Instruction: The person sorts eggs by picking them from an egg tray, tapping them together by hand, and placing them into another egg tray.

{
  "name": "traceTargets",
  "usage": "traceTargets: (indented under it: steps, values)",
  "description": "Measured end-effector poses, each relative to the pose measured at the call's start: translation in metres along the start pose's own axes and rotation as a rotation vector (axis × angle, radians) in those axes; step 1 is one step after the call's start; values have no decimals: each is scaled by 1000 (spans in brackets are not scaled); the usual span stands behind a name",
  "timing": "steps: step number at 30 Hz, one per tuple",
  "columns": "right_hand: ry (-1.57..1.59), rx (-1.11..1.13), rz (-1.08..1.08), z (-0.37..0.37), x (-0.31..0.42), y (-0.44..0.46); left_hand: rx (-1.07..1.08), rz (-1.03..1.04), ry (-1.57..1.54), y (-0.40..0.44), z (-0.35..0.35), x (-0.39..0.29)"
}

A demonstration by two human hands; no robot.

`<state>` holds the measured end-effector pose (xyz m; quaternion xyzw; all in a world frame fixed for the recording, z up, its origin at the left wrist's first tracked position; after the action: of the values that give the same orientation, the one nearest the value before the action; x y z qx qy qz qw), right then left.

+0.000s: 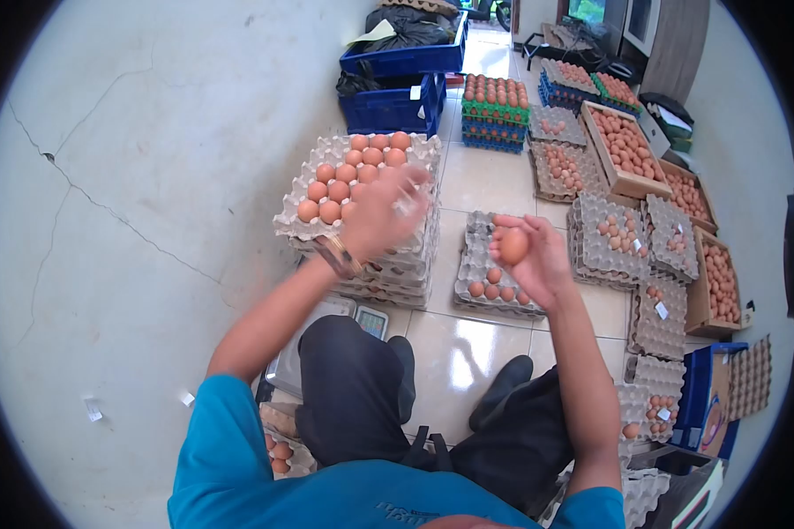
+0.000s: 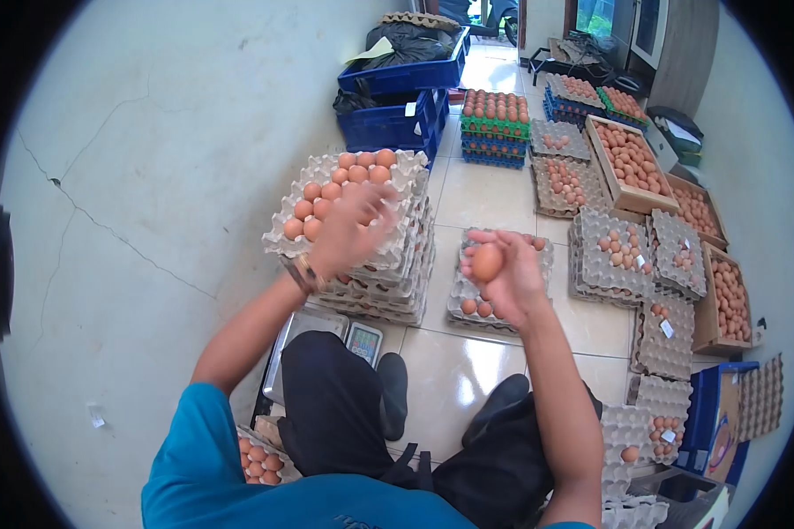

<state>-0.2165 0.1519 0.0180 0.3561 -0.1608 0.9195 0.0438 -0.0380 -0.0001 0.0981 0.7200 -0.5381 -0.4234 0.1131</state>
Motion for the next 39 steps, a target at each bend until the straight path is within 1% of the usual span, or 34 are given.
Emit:
traceTargets:
  steps: [2, 4, 7, 8, 10, 13, 14, 15, 17, 19, 21, 23, 26, 29, 32, 34, 35, 36, 37, 38, 39]
  values:
    - [4, 13, 33, 17, -17, 0, 282, 46, -112, -14, 35, -67]
    - [6, 6, 34, 30, -33, -1, 193, 201, -16, -31, 62, -81]
    - [70, -93, 19, 30, -44, -3, 271, 95, 108, -42, 74, -71]
    - [140, -13, 107, 14, -54, 9, 315, 64, 143, -42, 75, -69]
    - [115, 52, 105, 22, -55, 3, 409, -3, 218, -45, 72, -64]
    - [136, 97, 99, 40, -52, -2, 329, -125, -127, -42, 57, -41]
    - [153, 98, 93, 44, -48, -5, 251, -233, -256, -41, 51, -20]
    - [85, 95, 63, 48, -41, -9, 173, -337, -386, -39, 42, 4]
    - [-41, 85, 3, 54, -27, -18, -95, -440, -353, -26, 0, 45]
    - [-98, 21, -49, 49, -14, -22, -298, -481, -532, -15, -36, 108]
    - [-147, -43, -106, 38, -3, -19, -343, -445, -302, -5, -71, 173]
    - [-183, -111, -165, 21, 6, -14, -297, -451, -102, 4, -89, 240]
    - [-198, -158, -226, 13, 20, -14, -227, -483, 236, 17, -97, 253]
    - [-187, -182, -275, 5, 30, -15, -140, -594, 356, 22, -88, 264]
    - [-185, -205, -310, -1, 40, -21, -77, -690, 344, 19, -73, 274]
    - [-165, -220, -336, -7, 50, -23, -87, -650, 436, 18, -72, 290]
    - [-155, -250, -346, -15, 53, -27, -83, -721, 394, 16, -73, 292]
    - [-145, -274, -368, -23, 59, -30, -67, -755, 352, 19, -73, 260]
    - [-136, -292, -393, -28, 65, -31, -25, -690, 329, 18, -76, 288]
    - [-127, -303, -420, -35, 71, -34, 5, -610, 374, 20, -80, 292]
    - [-124, -333, -440, -42, 76, -37, 2, -617, 431, 21, -81, 277]
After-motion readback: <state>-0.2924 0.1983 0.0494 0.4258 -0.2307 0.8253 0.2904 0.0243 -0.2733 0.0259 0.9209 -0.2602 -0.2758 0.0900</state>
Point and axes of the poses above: each hand's wrist, its own y-axis towards the middle knuckle, its own z-axis out of the palm, x = y × z, the point moved 6 cm from there along y, towards the middle knuckle, and after that the axes turned 5 degrees about z, right-handed, at the moved point
